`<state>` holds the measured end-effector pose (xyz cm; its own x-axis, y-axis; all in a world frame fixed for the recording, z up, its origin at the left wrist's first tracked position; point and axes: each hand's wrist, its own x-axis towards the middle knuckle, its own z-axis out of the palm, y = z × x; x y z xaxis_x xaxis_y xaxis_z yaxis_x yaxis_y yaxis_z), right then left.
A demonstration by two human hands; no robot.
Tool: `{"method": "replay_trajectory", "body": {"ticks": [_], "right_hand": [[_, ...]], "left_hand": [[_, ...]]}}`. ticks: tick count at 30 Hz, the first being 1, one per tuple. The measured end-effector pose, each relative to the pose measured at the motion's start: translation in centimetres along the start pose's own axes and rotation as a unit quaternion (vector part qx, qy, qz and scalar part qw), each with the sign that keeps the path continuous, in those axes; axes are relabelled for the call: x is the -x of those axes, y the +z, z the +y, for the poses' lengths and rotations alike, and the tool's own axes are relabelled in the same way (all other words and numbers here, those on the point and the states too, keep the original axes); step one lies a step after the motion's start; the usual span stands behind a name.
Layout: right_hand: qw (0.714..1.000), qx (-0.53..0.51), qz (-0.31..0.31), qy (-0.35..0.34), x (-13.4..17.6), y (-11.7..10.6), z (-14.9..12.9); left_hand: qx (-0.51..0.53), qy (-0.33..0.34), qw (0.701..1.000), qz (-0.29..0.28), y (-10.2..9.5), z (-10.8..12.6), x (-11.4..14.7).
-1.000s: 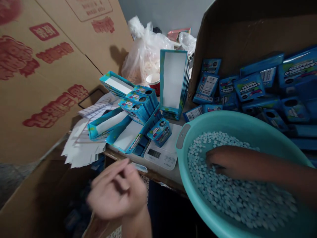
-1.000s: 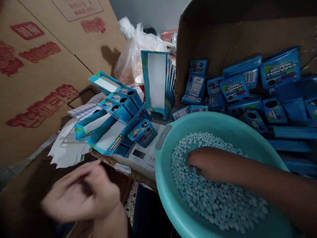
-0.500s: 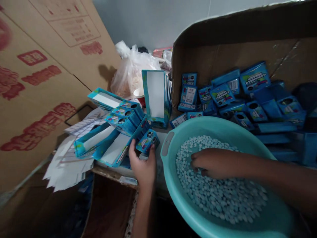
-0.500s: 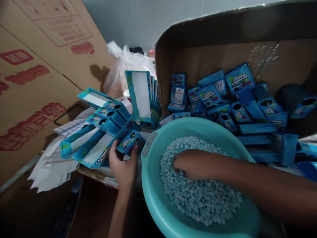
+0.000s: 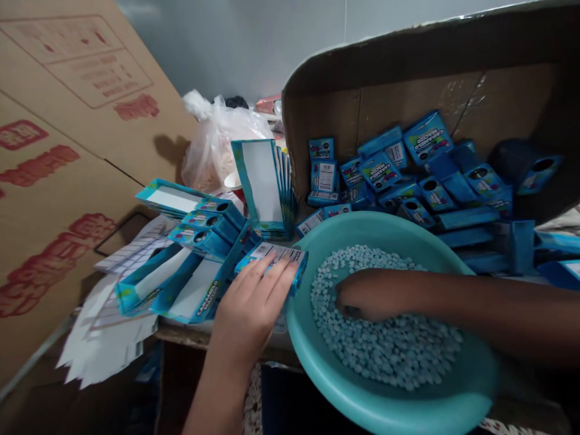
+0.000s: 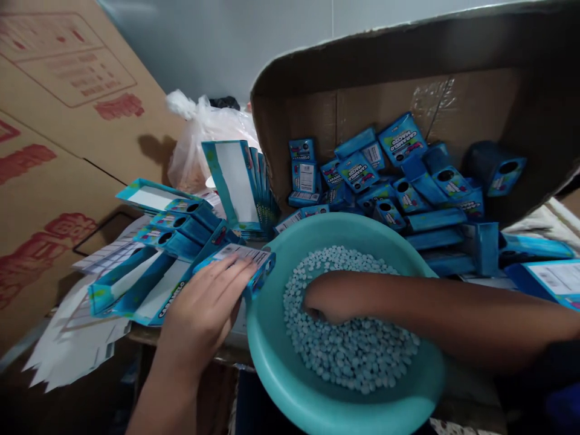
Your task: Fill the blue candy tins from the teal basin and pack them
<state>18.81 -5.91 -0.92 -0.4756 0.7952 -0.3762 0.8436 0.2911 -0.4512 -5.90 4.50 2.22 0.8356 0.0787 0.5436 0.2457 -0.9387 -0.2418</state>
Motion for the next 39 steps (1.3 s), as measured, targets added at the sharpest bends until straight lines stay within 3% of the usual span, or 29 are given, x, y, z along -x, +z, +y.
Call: {"method": "replay_trajectory", "body": {"ticks": [3,8,12,15,19,22,25,27,29,33,39], "right_hand": [[0.998,0.029,-0.054,0.025,-0.3,-0.2,0.0],[0.995,0.047,-0.075,0.044,-0.3,-1.0,-0.6],[0.993,0.055,-0.087,0.049,-0.3,-1.3,-0.7],[0.994,0.044,-0.083,0.051,-0.5,-1.3,-0.5],[0.994,0.036,-0.082,0.061,-0.7,-1.3,-0.2],[0.995,0.026,-0.072,0.062,-0.7,-1.2,-0.2],[0.995,0.025,-0.072,0.063,-0.7,-1.1,-0.1],[0.995,0.020,-0.074,0.065,-0.7,-1.0,-0.1],[0.995,0.004,-0.074,0.070,-0.7,-0.9,0.1],[0.995,-0.019,-0.067,0.077,-0.5,-0.7,0.4],[0.994,-0.032,-0.068,0.083,-0.5,-0.7,0.5]], "left_hand": [[-0.031,0.024,0.999,-0.004,-0.2,0.1,-0.1],[-0.029,0.049,0.998,-0.015,-1.1,0.1,0.0],[-0.021,0.057,0.998,-0.015,-0.6,-0.7,0.3],[0.005,0.018,1.000,0.001,0.1,-1.2,0.9],[0.096,-0.092,0.988,0.081,1.7,-0.7,2.5],[0.127,-0.268,0.942,0.156,3.6,0.7,3.8],[0.186,-0.467,0.833,0.229,5.7,1.6,4.4],[0.261,-0.545,0.764,0.227,6.9,1.7,4.6],[0.316,-0.578,0.726,0.195,7.7,1.4,4.8],[0.350,-0.587,0.705,0.189,8.9,1.3,5.5],[0.367,-0.589,0.695,0.186,10.4,2.3,6.5]]}}
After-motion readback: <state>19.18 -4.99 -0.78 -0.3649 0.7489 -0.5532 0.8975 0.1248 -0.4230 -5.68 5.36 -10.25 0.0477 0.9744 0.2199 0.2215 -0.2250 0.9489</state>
